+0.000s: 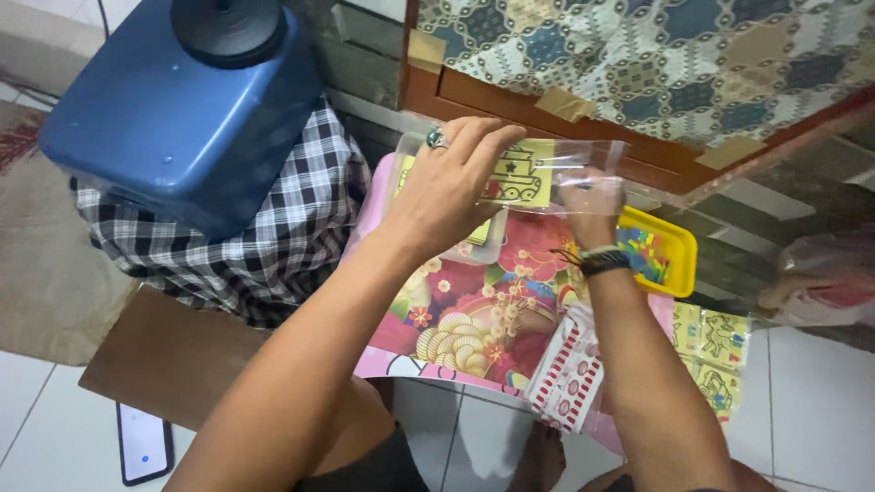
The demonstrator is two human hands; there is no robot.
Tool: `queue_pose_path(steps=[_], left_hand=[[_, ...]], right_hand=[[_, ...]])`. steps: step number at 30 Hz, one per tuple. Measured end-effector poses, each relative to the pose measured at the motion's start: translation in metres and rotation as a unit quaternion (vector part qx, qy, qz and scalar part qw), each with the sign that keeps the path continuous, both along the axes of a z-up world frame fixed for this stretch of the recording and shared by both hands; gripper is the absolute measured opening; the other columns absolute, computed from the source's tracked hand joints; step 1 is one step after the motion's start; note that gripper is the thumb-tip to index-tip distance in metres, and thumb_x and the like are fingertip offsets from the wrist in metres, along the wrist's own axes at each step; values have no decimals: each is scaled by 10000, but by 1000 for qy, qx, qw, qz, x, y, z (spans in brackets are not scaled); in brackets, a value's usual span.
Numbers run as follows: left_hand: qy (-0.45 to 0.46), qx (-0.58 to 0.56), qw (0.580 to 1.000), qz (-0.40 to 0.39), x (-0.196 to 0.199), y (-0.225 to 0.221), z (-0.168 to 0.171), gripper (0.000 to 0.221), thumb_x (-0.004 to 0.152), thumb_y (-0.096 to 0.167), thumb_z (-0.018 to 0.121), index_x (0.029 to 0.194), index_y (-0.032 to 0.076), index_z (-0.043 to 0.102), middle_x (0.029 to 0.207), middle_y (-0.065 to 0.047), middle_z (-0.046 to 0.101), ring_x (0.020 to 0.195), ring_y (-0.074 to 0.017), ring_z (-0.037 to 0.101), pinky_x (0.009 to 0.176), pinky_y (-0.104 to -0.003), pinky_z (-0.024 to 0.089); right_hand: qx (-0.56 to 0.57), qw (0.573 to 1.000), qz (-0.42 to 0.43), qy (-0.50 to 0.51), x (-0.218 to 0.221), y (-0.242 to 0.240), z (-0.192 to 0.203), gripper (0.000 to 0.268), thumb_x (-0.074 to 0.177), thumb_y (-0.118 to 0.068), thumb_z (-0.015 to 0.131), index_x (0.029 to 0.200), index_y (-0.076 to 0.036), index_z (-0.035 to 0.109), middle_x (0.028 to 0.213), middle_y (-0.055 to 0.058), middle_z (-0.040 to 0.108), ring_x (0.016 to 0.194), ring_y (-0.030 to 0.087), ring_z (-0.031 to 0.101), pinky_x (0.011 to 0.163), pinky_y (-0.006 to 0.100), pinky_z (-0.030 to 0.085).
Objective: Placing printed yellow cards and small colorful plastic pieces into small plastic bags for packaging.
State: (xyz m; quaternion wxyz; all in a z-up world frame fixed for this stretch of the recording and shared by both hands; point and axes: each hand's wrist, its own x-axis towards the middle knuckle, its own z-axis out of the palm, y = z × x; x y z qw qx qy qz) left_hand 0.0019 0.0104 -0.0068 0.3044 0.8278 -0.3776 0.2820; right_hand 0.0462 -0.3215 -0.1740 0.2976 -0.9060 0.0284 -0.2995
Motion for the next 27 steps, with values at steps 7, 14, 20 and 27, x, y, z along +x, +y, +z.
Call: queue_pose_path(steps=[7,14,20,27], left_hand=[[11,21,1000,-7,-8,-19,-10,980,587,145,974,1435,126,483,1287,-73,567,1267,-316,547,944,-446,529],[19,53,998,-15,-27,-51,-19,1001,585,142,971,1449,105,468,1290,-107,561,1252,-339,564,984,-467,517],[26,70,996,-57,-55,-78,-21,976,602,131,974,1452,75,498,1269,-131,586,1257,-342,572,997,-465,520],[-6,27,993,-114,-76,-102,-23,1026,534,159,1005,1431,48,519,1256,-169,586,1241,-385,590,1066,-479,505]], right_hand=[[163,984,57,35,-91,-17,155,150,956,36,808,1039,-31,702,919,142,734,785,220,749,639,291,616],[277,956,98,4,-176,24,222,81,1024,-41,679,1102,-19,670,1154,144,714,1145,181,685,989,297,547],[250,953,170,19,-177,18,168,209,848,-1,804,1050,-47,772,1313,163,630,1257,239,593,1065,370,483],[230,944,202,123,-186,17,176,195,793,-16,857,978,-37,802,1181,200,689,1153,313,668,1010,433,510]])
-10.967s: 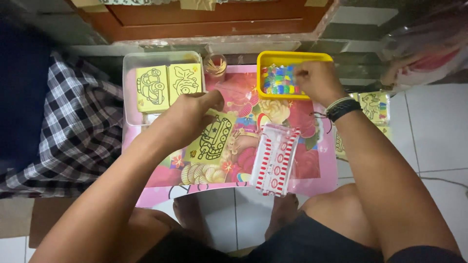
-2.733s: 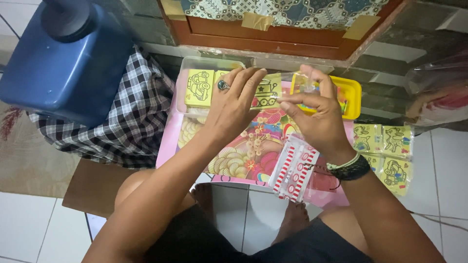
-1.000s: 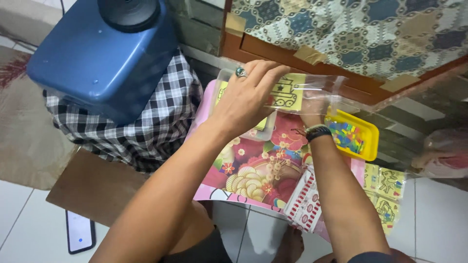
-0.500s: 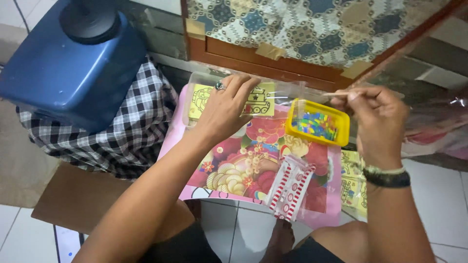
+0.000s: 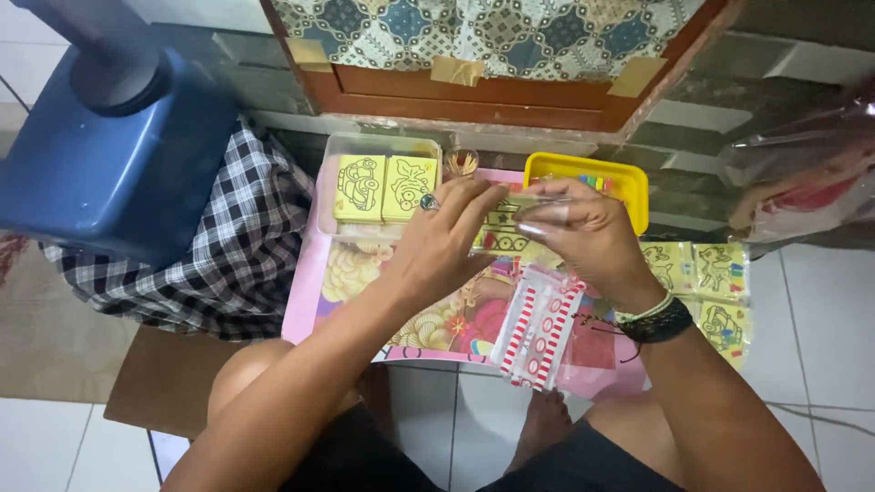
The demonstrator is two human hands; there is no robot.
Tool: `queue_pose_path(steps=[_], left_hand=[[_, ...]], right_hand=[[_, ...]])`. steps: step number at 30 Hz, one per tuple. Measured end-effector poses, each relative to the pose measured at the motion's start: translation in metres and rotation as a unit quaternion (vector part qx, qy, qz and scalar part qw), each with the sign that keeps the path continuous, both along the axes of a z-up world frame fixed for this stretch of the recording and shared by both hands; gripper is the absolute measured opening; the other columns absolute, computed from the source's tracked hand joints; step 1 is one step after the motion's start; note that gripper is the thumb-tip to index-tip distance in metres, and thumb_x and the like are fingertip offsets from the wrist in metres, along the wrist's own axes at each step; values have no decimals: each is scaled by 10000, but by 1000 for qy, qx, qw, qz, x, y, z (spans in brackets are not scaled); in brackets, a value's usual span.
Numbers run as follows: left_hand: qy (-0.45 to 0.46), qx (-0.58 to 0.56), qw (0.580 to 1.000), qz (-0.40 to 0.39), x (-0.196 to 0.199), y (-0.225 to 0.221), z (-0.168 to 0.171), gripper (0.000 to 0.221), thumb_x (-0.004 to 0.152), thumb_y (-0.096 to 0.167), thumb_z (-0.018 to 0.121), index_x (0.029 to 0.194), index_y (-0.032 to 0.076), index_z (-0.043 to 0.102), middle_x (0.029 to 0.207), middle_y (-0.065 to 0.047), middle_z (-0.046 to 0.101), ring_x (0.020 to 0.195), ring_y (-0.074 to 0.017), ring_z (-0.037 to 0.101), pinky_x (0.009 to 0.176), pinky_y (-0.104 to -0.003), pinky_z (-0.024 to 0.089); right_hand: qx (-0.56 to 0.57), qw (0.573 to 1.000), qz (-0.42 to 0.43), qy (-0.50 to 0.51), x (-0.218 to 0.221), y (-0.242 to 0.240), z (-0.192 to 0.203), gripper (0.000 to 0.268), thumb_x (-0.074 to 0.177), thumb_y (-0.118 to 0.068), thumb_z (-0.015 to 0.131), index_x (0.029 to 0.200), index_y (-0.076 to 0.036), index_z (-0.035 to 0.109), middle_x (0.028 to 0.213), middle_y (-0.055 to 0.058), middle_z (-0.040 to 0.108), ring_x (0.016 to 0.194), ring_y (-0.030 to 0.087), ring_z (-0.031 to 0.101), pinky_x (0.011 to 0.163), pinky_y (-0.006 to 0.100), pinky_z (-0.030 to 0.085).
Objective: Placing printed yellow cards and small colorful plastic pieces into small plastic bags for packaging.
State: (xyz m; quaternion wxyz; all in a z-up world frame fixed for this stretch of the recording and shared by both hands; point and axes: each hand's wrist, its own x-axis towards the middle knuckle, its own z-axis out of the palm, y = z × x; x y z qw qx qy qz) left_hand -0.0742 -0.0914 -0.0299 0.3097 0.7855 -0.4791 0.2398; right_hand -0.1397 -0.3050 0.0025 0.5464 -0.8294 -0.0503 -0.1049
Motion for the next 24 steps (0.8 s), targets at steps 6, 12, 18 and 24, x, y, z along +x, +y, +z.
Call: queue_pose_path(steps=[6,12,18,24], left_hand=[[87,-67,994,-26,-16,-10,4,968,627,203,990,1461,82,512,1404,-220,500,1367,-470,482,1115,-551,472],[458,-221,859,-54,-11,-2,22,924,851,59,813,1565,20,227,1516,-359,368,1422,-537,383,1092,-634,466],[595,-304,738,-94,-18,6,21,240,977,101,691,1186,13,611,861,-51,676,774,-86,612,664,-228,512],[584,-331,736,-85,-20,5,21,341,906,-4,742,1218,-24,608,941,-99,705,796,-110,659,668,-237,549]], right_hand=[[11,999,-13,50,-3,-14,-12,156,866,-40,813,1021,-49,806,1075,179,735,1099,300,703,953,443,540],[34,995,-45,77,-6,-9,20,150,898,-60,818,1048,-59,807,919,145,695,918,203,660,835,362,500],[20,992,-59,110,-8,15,38,99,882,-70,831,978,-48,822,827,163,695,796,214,665,774,382,506],[18,998,-28,56,-6,22,13,130,831,-37,861,948,-14,809,789,151,680,799,184,577,801,377,476]])
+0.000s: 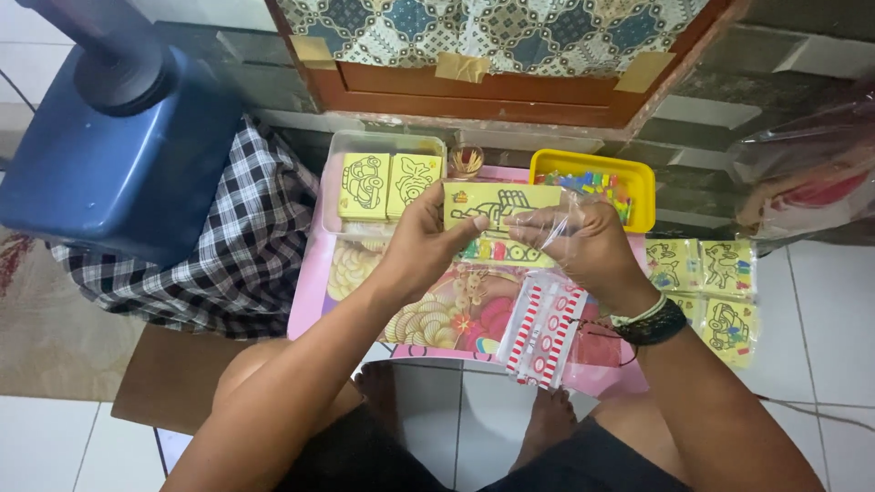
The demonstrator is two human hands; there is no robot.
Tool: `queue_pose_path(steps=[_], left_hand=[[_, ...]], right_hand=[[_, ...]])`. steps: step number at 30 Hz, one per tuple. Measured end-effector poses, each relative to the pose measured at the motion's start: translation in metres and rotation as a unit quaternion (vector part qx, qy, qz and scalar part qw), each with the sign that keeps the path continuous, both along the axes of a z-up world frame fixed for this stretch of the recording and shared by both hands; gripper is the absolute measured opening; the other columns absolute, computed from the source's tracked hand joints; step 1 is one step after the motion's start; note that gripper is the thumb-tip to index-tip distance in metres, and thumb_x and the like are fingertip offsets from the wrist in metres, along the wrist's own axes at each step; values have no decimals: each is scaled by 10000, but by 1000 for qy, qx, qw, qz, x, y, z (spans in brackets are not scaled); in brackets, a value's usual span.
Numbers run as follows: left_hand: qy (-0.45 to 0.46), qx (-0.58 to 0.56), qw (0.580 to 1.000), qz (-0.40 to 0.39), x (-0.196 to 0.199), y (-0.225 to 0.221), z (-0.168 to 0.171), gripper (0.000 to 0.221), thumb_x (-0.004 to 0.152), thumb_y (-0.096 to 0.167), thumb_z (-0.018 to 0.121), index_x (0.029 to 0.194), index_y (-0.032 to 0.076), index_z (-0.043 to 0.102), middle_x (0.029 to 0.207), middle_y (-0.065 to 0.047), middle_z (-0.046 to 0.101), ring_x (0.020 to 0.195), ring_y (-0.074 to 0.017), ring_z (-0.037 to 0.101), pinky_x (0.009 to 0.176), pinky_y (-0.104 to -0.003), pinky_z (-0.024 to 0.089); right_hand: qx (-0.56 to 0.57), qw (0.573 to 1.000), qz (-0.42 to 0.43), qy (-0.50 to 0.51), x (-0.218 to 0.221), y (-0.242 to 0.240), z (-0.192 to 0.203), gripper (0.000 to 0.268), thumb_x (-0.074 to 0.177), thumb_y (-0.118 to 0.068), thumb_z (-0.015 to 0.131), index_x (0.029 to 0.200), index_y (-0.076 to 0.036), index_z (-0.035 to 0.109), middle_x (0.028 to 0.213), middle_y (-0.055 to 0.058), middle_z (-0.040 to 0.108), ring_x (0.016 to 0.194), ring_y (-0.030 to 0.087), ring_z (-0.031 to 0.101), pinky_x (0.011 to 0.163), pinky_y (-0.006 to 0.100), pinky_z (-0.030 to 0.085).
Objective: Placing printed yellow cards and small colorful plastic pieces into small plastic bags for packaging.
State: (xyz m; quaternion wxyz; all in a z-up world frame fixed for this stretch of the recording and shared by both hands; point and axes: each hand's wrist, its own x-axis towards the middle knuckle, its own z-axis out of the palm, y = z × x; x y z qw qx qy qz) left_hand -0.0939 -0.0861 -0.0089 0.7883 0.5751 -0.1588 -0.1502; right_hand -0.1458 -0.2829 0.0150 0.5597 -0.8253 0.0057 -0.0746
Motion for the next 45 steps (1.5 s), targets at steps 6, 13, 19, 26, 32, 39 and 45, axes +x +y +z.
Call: queue_pose_path(steps=[6,13,19,26,32,39,45], left_hand=[[8,9,1000,13,1,3,0,328,906,6,743,1196,-26,593,935,-91,689,816,-117,627,709,-254,557],[11,10,999,42,12,5,0,295,925,19,723,1173,-18,566,907,-94,665,777,-132,619,646,-248,549],[31,-32,991,124,16,8,3,286,920,53,756,1139,28,574,938,-58,699,837,-113,658,748,-293,595],[92,-110,984,106,22,1,-19,262,880,82,809,1039,51,603,839,-80,717,715,-150,709,542,-283,588],[31,-28,996,79,16,-1,-13,368,863,112,828,1157,75,609,1034,-76,751,858,-86,657,714,-210,508],[-61,124,990,41,3,-4,-9,375,816,171,874,1157,137,720,1005,-9,774,940,-85,649,901,-264,504],[-92,117,988,46,6,1,-17,159,962,117,734,1115,117,776,776,-20,732,670,-5,532,577,-165,421]], right_hand=[[-22,999,18,-41,-4,1,27,115,869,-33,829,979,-63,810,808,134,650,836,190,608,801,366,468],[6,995,-33,-97,3,-20,-3,157,927,6,785,1082,-17,774,951,142,697,875,180,663,787,320,544],[157,969,-141,-131,5,-31,0,249,1055,-59,634,1302,-23,629,916,42,651,804,59,651,773,188,587],[243,965,-65,-70,7,-6,-19,369,949,-110,731,1259,34,592,970,114,676,877,164,693,775,277,614],[184,977,-71,-81,7,-18,-12,143,979,-37,721,1111,19,718,917,105,693,856,145,699,776,292,619],[72,997,-14,-24,-2,-4,-15,145,884,-13,800,1028,-33,794,870,93,748,830,94,651,766,261,568],[120,992,-43,-9,-2,2,-7,188,915,-8,760,1103,3,758,840,55,704,781,81,628,755,236,561]])
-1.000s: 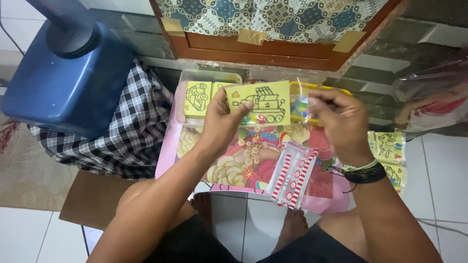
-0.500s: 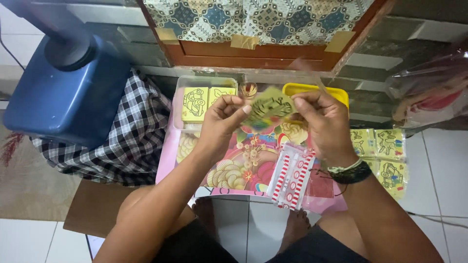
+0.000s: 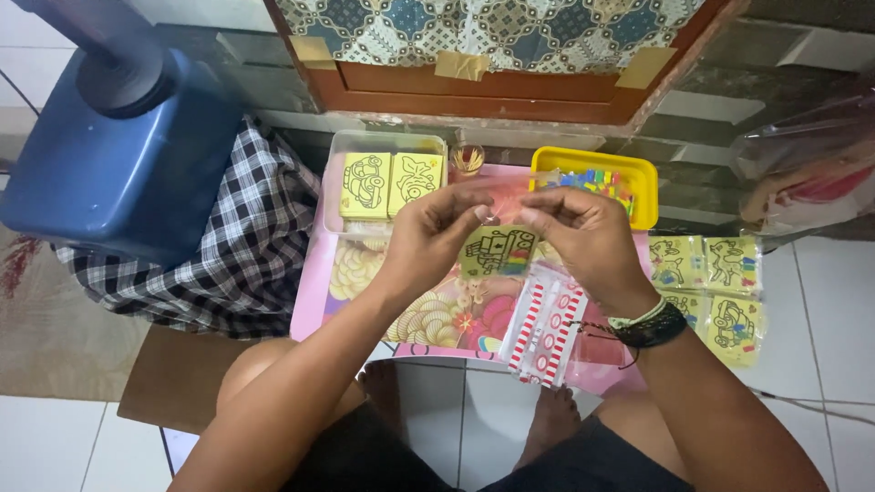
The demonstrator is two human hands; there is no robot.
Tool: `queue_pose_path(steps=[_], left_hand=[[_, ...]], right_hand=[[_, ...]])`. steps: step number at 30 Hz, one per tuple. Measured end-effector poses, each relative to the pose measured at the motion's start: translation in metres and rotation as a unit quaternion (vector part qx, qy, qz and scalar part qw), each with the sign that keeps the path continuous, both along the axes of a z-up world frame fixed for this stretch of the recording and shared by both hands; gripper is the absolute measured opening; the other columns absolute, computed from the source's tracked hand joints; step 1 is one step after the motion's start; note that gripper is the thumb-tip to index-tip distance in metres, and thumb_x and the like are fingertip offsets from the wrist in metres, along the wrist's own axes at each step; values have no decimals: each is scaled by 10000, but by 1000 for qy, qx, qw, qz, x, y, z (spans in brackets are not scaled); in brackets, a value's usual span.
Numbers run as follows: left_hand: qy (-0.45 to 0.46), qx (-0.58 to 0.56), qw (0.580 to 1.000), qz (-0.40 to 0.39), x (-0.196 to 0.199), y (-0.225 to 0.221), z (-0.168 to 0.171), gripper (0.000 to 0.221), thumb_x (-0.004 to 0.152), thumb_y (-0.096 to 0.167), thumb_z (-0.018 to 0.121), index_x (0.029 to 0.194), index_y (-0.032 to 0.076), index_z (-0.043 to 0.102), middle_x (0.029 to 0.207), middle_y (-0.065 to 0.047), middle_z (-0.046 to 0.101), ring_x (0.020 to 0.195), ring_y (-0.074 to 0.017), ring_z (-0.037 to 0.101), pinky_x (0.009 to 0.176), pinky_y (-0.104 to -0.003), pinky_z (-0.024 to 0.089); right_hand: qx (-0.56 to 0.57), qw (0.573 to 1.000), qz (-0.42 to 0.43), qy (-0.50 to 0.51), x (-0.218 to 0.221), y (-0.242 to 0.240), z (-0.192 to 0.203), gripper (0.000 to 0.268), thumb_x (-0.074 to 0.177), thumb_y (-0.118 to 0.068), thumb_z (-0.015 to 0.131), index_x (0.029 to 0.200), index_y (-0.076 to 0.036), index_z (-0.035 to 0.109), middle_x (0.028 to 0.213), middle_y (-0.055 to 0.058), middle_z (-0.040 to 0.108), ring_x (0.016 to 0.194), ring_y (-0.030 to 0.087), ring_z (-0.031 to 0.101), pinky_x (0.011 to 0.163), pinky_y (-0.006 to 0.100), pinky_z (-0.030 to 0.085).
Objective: Placing printed yellow cards and small colorful plastic pieces into small plastic bags for packaging.
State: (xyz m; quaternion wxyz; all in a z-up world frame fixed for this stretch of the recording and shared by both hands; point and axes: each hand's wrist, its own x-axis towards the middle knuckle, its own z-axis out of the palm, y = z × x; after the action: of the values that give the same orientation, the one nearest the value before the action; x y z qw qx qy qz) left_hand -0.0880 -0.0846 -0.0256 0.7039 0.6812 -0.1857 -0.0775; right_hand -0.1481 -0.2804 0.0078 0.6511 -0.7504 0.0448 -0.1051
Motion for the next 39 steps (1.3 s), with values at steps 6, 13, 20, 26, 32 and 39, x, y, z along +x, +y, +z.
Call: queue_pose_path(steps=[6,13,20,26,32,39], left_hand=[[-145,-16,986,-76,0,8,12,850,1033,-72,577,1656,172,54,1240,-345,673,1121,-494,700,874,-529,621],[-222,83,969,-67,2,7,-3,386,987,42,637,1329,211,688,1207,-85,725,1153,-323,707,925,-424,601],[-129,104,986,-26,-1,6,7,283,928,63,716,1157,213,788,688,24,609,655,-88,546,649,-277,496],[-109,78,991,-2,4,5,7,320,918,42,736,1167,234,795,488,112,396,507,-19,369,506,-180,360],[-67,12,998,-15,5,9,26,343,904,-8,742,1215,134,770,539,76,382,535,-21,402,514,-180,351],[-109,73,991,-15,1,16,40,345,822,28,828,1156,104,787,539,31,389,491,-71,398,489,-238,345]], right_hand=[[7,999,-36,-23,5,-9,-13,241,927,-46,786,1161,-26,737,825,47,710,783,36,645,714,185,564],[24,998,-48,-13,10,-14,-31,260,931,-66,794,1172,-8,714,851,105,739,724,80,665,657,196,569],[28,999,-31,5,5,-2,-13,267,980,-98,706,1226,-4,664,896,150,758,754,120,707,673,216,594],[-24,997,12,-66,1,5,-2,539,1012,-23,608,1514,-73,419,1018,242,724,928,250,714,790,324,601],[-96,991,31,-88,-1,9,-9,381,894,27,752,1266,-52,723,870,130,720,789,137,654,676,263,574],[-60,998,15,-23,2,-4,-13,304,873,0,794,1173,-47,775,837,86,756,787,67,635,714,249,570]])
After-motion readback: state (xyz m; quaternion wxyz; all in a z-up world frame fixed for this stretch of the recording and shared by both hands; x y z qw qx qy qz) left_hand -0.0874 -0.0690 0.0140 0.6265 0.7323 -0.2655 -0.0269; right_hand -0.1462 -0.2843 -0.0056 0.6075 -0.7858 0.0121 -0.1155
